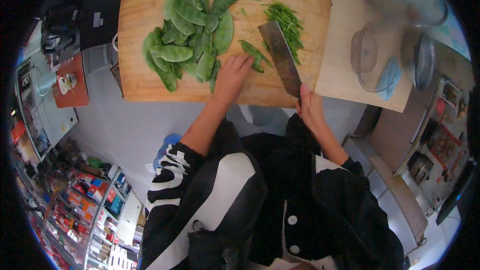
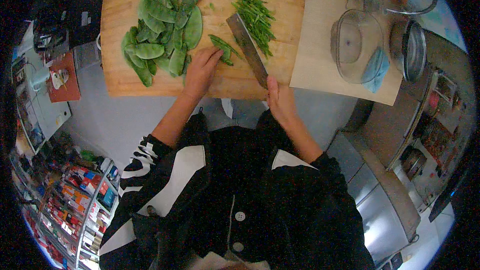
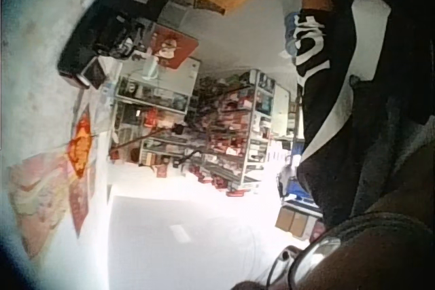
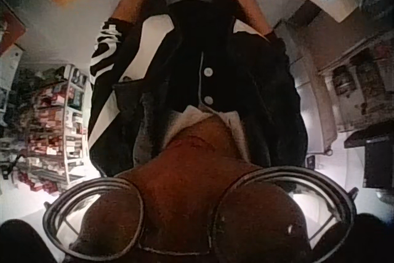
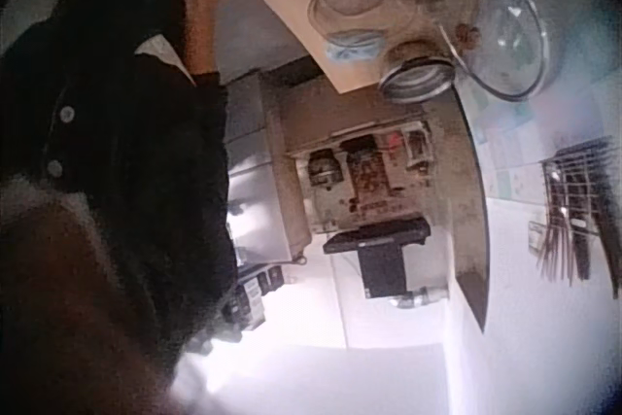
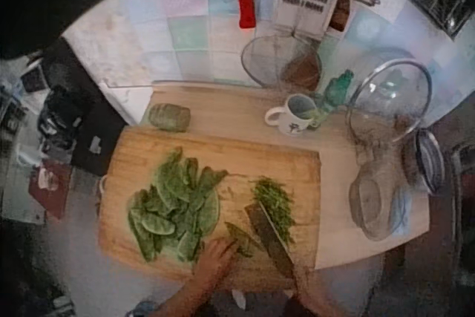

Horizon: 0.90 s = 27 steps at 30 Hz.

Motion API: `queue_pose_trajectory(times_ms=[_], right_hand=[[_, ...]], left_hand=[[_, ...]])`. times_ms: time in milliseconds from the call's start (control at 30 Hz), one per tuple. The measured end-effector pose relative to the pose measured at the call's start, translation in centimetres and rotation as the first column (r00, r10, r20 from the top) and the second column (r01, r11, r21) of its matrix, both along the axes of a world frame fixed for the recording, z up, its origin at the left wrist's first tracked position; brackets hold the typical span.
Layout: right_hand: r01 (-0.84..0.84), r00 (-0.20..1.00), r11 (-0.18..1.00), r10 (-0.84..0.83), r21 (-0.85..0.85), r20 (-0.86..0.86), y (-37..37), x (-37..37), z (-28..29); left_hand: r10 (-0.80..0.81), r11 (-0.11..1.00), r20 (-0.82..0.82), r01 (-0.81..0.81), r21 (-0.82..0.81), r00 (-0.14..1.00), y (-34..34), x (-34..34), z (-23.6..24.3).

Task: The person slices snow peas into thin strips on a wooden cutting board using a cleaver. The sliced pieces are periodically gathered and placed into a glass bowl. The person continues chopping the remaining snow peas until the pile is reduced.

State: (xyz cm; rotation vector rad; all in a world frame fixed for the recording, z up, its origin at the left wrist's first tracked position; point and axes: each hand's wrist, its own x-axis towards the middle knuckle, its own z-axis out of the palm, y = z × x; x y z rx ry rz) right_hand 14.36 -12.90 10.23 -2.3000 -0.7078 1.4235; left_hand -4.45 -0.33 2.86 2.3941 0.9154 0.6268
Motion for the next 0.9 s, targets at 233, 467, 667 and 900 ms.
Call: queue_pose_trajectory(times_ms=[233,467,667,900], right_hand=[[-0.290,0.927,0.953,0.257,0.087,0.275,-0.3,-1.1,1.9],[-0.402,0.806,0.915,0.334,0.038,0.489,0.9,-2.8,0.4],[0.051,0.982,0.990,-0.073,0.131,0.176,1.4,-1.6,-1.2],[-0.340,0.907,0.937,0.304,0.082,0.293,-0.1,-0.1,1.6]], left_hand=[[0.057,0.998,0.011,-0.057,0.039,0.998,0.5,0.4,-0.4],[0.021,0.998,0.022,-0.022,0.056,1.000,0.5,0.3,-0.7],[0.023,0.999,0.020,-0.023,0.047,1.000,0.6,0.1,-0.7],[-0.059,0.998,0.024,0.058,0.016,0.998,-1.0,-0.9,-0.7]])
